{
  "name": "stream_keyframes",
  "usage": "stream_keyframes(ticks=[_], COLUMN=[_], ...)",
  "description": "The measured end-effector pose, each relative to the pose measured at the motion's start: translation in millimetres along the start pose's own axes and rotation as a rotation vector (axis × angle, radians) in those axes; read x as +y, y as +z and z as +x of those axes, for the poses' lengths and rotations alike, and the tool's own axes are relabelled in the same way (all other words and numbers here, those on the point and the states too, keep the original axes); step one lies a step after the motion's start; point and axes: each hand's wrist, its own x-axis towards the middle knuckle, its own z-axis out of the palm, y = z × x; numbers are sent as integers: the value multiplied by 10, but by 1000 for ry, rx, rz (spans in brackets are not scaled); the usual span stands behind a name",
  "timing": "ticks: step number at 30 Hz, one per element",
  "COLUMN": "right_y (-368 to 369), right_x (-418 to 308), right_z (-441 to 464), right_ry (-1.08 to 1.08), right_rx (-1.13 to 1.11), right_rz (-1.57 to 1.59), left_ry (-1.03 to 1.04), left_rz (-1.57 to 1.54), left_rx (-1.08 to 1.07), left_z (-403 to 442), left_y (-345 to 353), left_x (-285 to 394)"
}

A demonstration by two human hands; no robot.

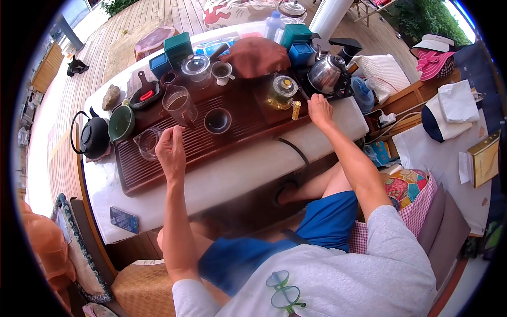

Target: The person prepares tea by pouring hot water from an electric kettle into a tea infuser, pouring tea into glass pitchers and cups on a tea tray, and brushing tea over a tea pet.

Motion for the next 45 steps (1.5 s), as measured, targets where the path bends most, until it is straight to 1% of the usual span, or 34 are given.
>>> stream_keyframes(ticks=[2, 5, 7, 9, 10, 11, 13, 14, 16, 17, 19, 21, 23, 24, 25, 27, 28, 31, 32, 33, 35, 37, 38, 39, 41, 42, 44, 45], right_y=[-46, -285, -326, -397, -507, -502, -1201, -1335, -1466, -1468, -1269, -940, -675, -535, -550, -498, -406, -347, -385, -437, -349, -279, -242, -212, -189, -246, -305, -339], right_x=[41, 22, 121, 256, 247, 330, -146, -259, -578, -750, -1097, -1424, -1704, -1785, -1946, -2220, -2291, -2254, -2178, -2123, -2033, -2190, -2325, -2455, -2665, -2716, -2660, -2612], right_z=[-52, -83, -95, -84, -72, -17, -158, -189, -226, -244, -240, -265, -193, -98, -45, -10, 67, 369, 486, 541, 633, 618, 588, 558, 522, 508, 553, 603], right_ry=[-58, 57, 113, 11, 78, 101, 203, 126, -164, -304, -456, -425, -316, -400, -419, -424, -490, -628, -633, -552, -518, -566, -585, -593, -615, -619, -609, -608], right_rx=[-67, -172, -90, 159, 202, 238, 213, 238, 332, 380, 316, 186, 136, 266, 275, 129, 151, 223, 230, 199, 174, 197, 188, 155, 48, -1, 21, 34], right_rz=[-43, 18, 154, 275, 260, 396, 555, 569, 460, 403, 420, 374, 278, 384, 489, 569, 579, 413, 309, 354, 248, 334, 436, 552, 682, 729, 680, 657], left_ry=[-30, -19, -3, 15, 11, 5, -9, -11, -10, -7, -20, -41, -20, -15, -15, -33, -39, -27, -22, -16, -20, -35, -45, -39, -30, -50, -94, -169], left_rz=[-38, -23, -27, -28, -29, -28, -24, -13, -28, -36, -25, -1, 44, 51, 58, 36, 24, -20, -3, 13, 20, 14, 11, 82, 225, 317, 495, 519], left_rx=[-12, -3, 4, 16, 22, 23, 26, 24, 42, 47, 62, 75, 86, 91, 93, 94, 92, 112, 125, 136, 154, 173, 182, 209, 260, 245, 226, 189], left_z=[-14, -21, -34, -41, -45, -52, -70, -64, -75, -74, -76, -94, -131, -129, -136, -146, -133, -104, -112, -111, -103, -77, -63, -51, -45, -55, -87, -103], left_y=[13, 10, -26, -67, -96, -134, -213, -244, -281, -294, -314, -327, -354, -371, -382, -412, -426, -498, -544, -577, -623, -660, -689, -726, -775, -778, -805, -786], left_x=[48, 46, 17, 1, 15, 33, 71, 70, 85, 91, 48, 49, 98, 85, 72, 94, 99, -26, -48, -20, 31, 72, 62, 25, -101, -147, -223, -161])
